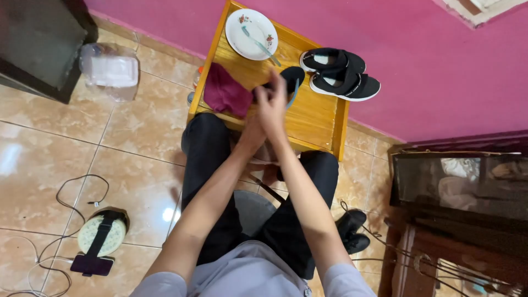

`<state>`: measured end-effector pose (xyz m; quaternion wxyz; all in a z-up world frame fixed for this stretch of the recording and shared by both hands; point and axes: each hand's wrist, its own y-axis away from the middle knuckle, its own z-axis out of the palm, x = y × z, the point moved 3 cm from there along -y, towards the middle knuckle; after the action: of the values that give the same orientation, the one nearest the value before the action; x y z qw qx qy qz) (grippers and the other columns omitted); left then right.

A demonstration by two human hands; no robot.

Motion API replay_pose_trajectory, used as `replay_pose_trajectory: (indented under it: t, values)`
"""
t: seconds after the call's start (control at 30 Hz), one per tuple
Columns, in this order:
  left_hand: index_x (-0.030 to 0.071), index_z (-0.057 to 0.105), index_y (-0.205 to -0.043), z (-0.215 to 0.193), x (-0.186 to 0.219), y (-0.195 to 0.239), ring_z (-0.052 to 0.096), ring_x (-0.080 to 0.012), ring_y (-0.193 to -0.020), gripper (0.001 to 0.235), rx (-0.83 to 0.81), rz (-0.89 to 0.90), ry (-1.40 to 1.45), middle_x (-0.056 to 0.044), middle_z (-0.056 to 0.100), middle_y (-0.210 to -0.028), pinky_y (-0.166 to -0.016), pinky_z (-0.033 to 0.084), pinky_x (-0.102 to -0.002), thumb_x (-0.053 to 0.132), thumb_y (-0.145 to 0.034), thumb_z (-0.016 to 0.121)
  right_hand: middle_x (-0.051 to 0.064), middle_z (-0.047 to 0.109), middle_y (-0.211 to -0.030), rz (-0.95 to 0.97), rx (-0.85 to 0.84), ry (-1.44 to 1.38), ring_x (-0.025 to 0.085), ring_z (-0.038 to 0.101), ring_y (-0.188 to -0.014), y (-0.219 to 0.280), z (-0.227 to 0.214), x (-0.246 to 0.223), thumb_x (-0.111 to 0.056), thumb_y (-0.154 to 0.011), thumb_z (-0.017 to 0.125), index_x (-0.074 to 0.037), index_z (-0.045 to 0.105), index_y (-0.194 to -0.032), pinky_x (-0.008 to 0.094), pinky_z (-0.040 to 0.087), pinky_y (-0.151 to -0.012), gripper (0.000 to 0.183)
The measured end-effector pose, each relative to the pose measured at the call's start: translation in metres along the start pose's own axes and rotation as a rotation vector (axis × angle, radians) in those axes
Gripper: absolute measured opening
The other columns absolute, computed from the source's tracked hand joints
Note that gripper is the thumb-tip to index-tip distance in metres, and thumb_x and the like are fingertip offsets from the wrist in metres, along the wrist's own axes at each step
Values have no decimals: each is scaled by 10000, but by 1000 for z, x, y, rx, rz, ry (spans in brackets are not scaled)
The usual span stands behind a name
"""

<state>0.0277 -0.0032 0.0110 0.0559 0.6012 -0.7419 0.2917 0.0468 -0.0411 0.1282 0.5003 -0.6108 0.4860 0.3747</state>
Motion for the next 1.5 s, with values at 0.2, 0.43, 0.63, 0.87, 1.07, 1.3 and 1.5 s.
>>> replay_pose_trajectory:
  t: [0.2,0.43,0.63,0.87,1.07,1.3,1.5]
  values:
    - [299,471,-1523,10,23,0,505,-164,-1419,474,48,173,44,-29,531,-1540,-1149,423,-328,133,-1098,343,144,479,-1376,300,374,122,299,460,-1350,24,-152,127,-438,-1034,714,-197,380,-1519,489,428,-1132,635]
    - [191,654,-1300,-36,75,19,548,-203,-1363,314,73,522,60,-43,629,-1398,-1177,385,-415,160,-1008,544,101,658,-1148,596,404,-698,269,720,-916,44,-163,271,-92,-983,627,-144,560,-1240,429,655,-691,270]
    - [113,625,-1340,-66,64,-7,554,-357,-1301,400,41,402,450,-131,619,-1299,-1102,422,-504,245,-970,696,223,711,-1225,534,493,-877,345,743,-1037,42,-171,288,-60,-933,636,-159,656,-1265,488,661,-798,347]
    - [132,618,-1213,-62,65,-62,545,-323,-1210,179,3,162,299,-62,592,-1215,-977,464,-482,132,-1035,598,52,608,-818,668,467,-850,194,616,-674,35,-165,162,-169,-938,630,-124,535,-1041,342,565,-589,148]
    - [68,568,-1195,-16,77,-182,500,-371,-1177,349,44,313,-4,-141,513,-1235,-918,494,-495,47,-858,657,-56,405,-711,695,330,-979,52,438,-557,19,-166,74,-511,-958,594,-195,451,-1036,201,406,-476,355]
    - [66,566,-1306,71,28,-266,359,-478,-1420,527,-149,435,-186,-256,269,-1595,-970,515,-588,50,-808,740,3,573,-748,753,281,-1011,124,563,-683,17,-168,76,-405,-945,674,-184,569,-902,376,550,-694,249]
    - [95,600,-1402,85,18,-275,420,-511,-1410,640,-335,413,-95,-242,116,-1656,-1025,485,-605,70,-819,863,166,721,-986,788,284,-862,198,690,-699,9,-174,52,-388,-973,603,-62,586,-1225,343,627,-568,413]
